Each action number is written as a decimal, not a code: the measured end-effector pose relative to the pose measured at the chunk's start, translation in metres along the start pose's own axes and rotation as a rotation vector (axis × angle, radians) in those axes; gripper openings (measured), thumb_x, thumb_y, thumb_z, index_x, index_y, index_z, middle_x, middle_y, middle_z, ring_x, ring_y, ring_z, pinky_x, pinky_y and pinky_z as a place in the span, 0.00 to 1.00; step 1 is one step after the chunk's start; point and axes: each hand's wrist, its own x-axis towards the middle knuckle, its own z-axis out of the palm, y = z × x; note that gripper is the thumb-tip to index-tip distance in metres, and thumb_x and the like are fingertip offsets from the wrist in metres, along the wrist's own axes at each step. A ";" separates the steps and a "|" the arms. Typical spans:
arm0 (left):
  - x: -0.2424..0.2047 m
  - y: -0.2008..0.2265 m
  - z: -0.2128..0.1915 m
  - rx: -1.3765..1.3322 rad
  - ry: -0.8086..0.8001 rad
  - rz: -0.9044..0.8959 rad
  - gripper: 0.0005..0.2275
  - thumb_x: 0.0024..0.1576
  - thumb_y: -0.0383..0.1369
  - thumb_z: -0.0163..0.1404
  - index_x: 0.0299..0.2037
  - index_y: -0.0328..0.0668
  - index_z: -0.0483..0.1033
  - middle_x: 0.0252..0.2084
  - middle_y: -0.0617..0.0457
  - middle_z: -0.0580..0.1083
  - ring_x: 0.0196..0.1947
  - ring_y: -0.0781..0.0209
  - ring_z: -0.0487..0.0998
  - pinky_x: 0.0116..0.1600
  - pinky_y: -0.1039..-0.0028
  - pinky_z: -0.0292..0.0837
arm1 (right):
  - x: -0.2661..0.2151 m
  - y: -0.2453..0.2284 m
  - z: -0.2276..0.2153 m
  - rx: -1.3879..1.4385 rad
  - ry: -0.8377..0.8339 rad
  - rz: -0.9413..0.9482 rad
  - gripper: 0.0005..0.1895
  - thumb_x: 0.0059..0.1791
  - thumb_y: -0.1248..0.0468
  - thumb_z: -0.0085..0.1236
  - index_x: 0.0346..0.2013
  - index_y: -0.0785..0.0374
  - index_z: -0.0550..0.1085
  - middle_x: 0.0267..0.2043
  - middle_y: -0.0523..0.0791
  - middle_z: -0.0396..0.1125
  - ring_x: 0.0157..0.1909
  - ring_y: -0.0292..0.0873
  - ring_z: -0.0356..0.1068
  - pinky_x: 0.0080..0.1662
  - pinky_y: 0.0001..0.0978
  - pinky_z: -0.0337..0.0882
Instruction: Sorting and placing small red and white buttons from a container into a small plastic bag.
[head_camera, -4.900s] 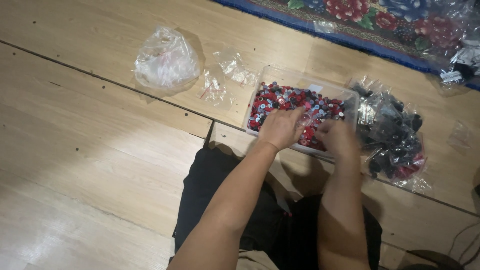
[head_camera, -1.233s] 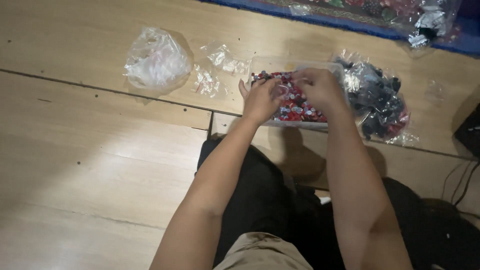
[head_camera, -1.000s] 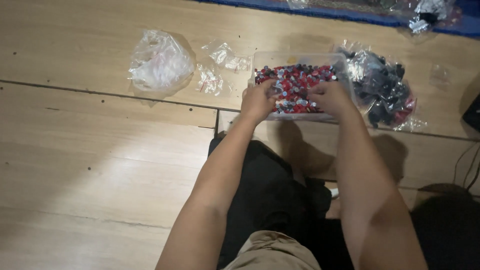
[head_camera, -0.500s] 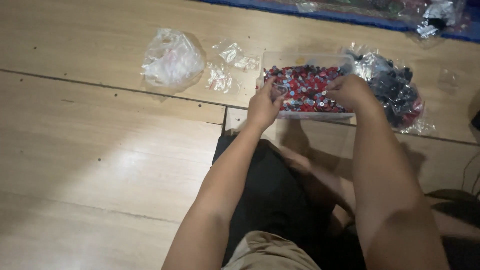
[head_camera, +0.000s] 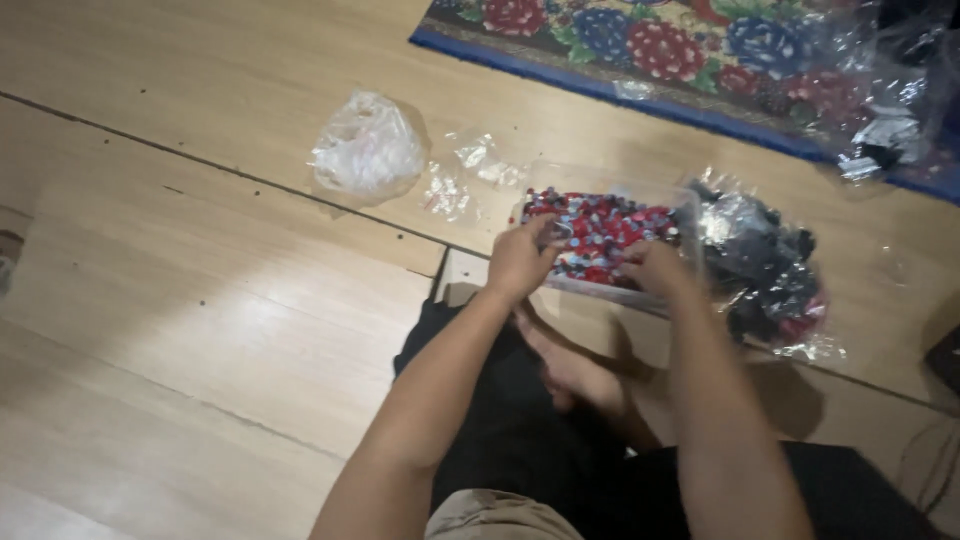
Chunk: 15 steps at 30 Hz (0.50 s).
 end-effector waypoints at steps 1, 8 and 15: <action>0.006 0.005 0.002 -0.002 0.002 -0.003 0.23 0.57 0.37 0.54 0.65 0.56 0.72 0.52 0.46 0.80 0.58 0.41 0.78 0.66 0.52 0.68 | 0.003 0.007 0.002 -0.003 -0.002 -0.002 0.19 0.47 0.61 0.64 0.53 0.57 0.81 0.55 0.57 0.75 0.63 0.62 0.70 0.62 0.54 0.68; 0.058 0.048 0.038 0.135 -0.031 -0.055 0.21 0.57 0.43 0.53 0.62 0.58 0.73 0.51 0.51 0.81 0.58 0.47 0.78 0.64 0.52 0.68 | 0.012 0.024 0.018 -0.104 0.004 0.037 0.15 0.49 0.50 0.63 0.50 0.37 0.81 0.51 0.43 0.77 0.59 0.50 0.74 0.59 0.46 0.73; 0.086 0.075 0.072 0.230 0.102 -0.161 0.19 0.57 0.37 0.47 0.60 0.52 0.76 0.49 0.47 0.81 0.55 0.46 0.80 0.60 0.54 0.68 | -0.043 -0.021 -0.025 -0.071 -0.168 -0.069 0.14 0.50 0.61 0.57 0.48 0.51 0.83 0.53 0.55 0.76 0.60 0.61 0.72 0.61 0.54 0.71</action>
